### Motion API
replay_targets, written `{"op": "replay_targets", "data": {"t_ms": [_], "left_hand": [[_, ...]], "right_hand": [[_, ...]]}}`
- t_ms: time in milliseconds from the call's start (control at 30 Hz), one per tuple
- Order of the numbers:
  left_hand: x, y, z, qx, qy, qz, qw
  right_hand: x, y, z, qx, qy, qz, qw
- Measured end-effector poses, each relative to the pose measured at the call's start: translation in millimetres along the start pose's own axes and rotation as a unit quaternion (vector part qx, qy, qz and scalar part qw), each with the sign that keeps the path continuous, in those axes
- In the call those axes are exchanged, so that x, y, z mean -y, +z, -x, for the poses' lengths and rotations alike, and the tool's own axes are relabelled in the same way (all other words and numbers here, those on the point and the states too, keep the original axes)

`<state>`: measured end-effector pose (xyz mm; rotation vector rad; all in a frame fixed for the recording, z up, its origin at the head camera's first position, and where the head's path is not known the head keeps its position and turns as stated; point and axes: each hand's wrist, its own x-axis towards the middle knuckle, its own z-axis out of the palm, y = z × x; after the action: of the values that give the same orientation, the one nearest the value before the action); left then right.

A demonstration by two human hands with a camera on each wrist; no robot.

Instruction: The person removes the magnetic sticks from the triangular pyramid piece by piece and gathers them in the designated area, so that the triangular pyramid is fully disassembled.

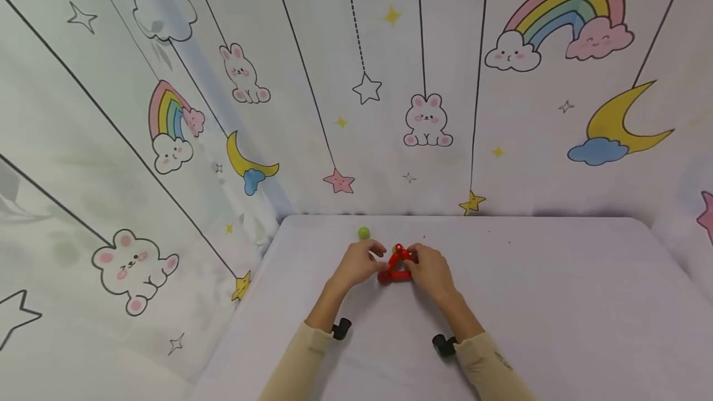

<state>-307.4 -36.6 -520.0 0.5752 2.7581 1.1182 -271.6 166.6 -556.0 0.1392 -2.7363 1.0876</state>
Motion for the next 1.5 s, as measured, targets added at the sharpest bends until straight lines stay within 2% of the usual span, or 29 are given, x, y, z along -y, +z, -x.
{"op": "replay_targets", "data": {"t_ms": [300,700,933,1133,1333,1500], "left_hand": [[-5.2,11.7,1.4,0.005,-0.008,-0.027,0.9996],[-3.7,26.6,-3.4,-0.015,-0.015,-0.047,0.9987],[-4.6,25.7,-1.5,-0.023,-0.009,-0.058,0.998],[-3.7,21.7,5.4,-0.024,-0.023,-0.028,0.9991],[-2.5,16.7,12.5,-0.033,-0.012,-0.02,0.9992],[0.1,13.7,17.7,-0.039,-0.018,0.0,0.9991]], "right_hand": [[-5.3,-1.2,7.5,0.014,-0.002,0.015,0.9998],[-1.0,0.0,11.0,0.011,-0.005,0.027,0.9996],[-1.6,0.6,9.5,0.017,0.002,0.03,0.9994],[-2.1,2.5,9.0,0.019,0.012,0.034,0.9992],[-2.8,2.3,8.9,0.018,0.008,0.033,0.9993],[-0.9,1.0,9.2,0.022,0.016,0.038,0.9989]]}}
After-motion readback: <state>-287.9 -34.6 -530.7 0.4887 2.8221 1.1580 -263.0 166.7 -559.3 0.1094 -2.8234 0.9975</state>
